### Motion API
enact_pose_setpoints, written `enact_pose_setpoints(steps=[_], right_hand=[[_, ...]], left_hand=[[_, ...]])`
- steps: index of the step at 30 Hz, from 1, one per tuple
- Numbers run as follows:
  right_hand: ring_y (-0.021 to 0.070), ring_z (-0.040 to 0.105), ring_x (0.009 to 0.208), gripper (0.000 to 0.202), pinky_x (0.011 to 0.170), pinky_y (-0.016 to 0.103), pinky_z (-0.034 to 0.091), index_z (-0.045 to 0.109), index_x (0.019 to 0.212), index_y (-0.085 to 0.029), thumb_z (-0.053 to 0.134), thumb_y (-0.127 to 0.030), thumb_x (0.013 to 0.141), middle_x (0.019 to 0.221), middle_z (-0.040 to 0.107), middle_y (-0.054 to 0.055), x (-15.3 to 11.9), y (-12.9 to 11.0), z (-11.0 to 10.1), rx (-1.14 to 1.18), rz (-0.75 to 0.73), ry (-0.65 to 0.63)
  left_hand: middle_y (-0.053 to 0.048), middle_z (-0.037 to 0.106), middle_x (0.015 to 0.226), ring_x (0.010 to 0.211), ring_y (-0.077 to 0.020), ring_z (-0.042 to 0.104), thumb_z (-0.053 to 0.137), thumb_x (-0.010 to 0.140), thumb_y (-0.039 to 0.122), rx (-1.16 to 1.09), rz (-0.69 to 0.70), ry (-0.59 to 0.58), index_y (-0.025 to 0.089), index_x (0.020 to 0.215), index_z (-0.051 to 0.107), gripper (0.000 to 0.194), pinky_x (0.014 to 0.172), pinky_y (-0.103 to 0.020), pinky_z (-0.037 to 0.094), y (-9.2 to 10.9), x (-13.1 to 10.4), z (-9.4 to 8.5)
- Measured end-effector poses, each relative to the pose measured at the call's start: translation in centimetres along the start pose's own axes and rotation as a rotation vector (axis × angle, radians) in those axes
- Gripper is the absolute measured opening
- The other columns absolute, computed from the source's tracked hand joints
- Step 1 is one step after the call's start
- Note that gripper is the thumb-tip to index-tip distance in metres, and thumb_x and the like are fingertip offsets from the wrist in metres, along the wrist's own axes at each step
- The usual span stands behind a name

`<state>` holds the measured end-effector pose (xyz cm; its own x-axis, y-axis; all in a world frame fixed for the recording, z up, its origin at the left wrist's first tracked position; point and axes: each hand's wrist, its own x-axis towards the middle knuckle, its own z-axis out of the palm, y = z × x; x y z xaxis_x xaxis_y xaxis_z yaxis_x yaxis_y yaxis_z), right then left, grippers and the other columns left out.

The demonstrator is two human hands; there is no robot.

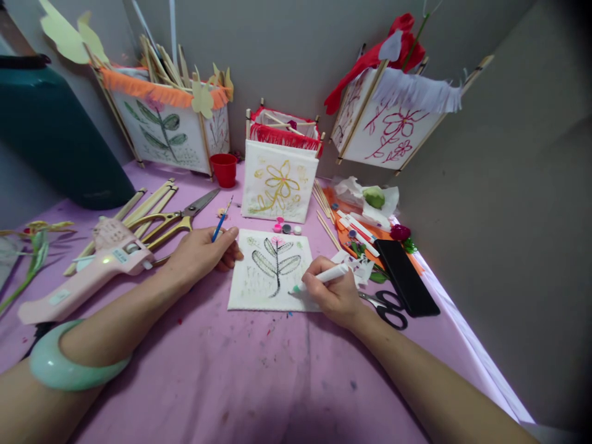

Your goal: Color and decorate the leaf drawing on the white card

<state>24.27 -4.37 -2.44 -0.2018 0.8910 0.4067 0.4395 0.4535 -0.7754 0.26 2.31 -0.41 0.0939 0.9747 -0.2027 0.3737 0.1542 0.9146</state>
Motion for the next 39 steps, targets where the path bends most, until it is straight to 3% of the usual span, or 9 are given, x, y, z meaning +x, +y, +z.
enact_pose_setpoints(steps=[5, 15, 24, 39], right_hand=[[0.0084, 0.042, 0.050, 0.015, 0.047, 0.022, 0.032, 0.050, 0.068, -0.018, 0.050, -0.019, 0.083, 0.056, 0.046, -0.004, -0.01, 0.31, -0.17, -0.071, 0.008, 0.134], [0.0076, 0.043, 0.050, 0.013, 0.048, 0.021, 0.033, 0.050, 0.069, -0.018, 0.051, -0.018, 0.082, 0.057, 0.047, -0.005, 0.25, 0.33, 0.13, -0.087, -0.023, 0.061], [0.0085, 0.044, 0.051, 0.013, 0.048, 0.022, 0.033, 0.051, 0.069, -0.018, 0.051, -0.017, 0.082, 0.057, 0.047, -0.004, 0.21, 0.32, -0.04, -0.106, -0.011, 0.143], [0.0082, 0.042, 0.049, 0.012, 0.047, 0.022, 0.032, 0.051, 0.068, -0.018, 0.051, -0.019, 0.080, 0.057, 0.047, -0.004, 0.41, -0.15, 0.50, -0.074, 0.001, 0.039]], left_hand=[[-0.010, 0.070, 0.071, 0.053, -0.0141, 0.060, 0.051, 0.076, 0.056, -0.014, 0.004, 0.000, 0.014, 0.068, 0.062, 0.045, 0.050, -0.025, 0.049, 0.08, -0.02, 0.06], [-0.009, 0.070, 0.069, 0.053, -0.0138, 0.060, 0.050, 0.076, 0.059, -0.020, 0.007, -0.001, 0.014, 0.067, 0.061, 0.046, 0.049, -0.024, 0.049, -0.25, 0.22, 0.04], [-0.009, 0.070, 0.069, 0.053, -0.0143, 0.060, 0.051, 0.075, 0.059, -0.019, -0.001, 0.006, 0.015, 0.066, 0.061, 0.046, 0.050, -0.025, 0.049, -0.03, 0.10, 0.12], [-0.009, 0.071, 0.069, 0.053, -0.0149, 0.060, 0.052, 0.073, 0.058, -0.028, 0.017, 0.006, 0.016, 0.065, 0.062, 0.044, 0.050, -0.025, 0.048, -0.03, 0.02, 0.09]])
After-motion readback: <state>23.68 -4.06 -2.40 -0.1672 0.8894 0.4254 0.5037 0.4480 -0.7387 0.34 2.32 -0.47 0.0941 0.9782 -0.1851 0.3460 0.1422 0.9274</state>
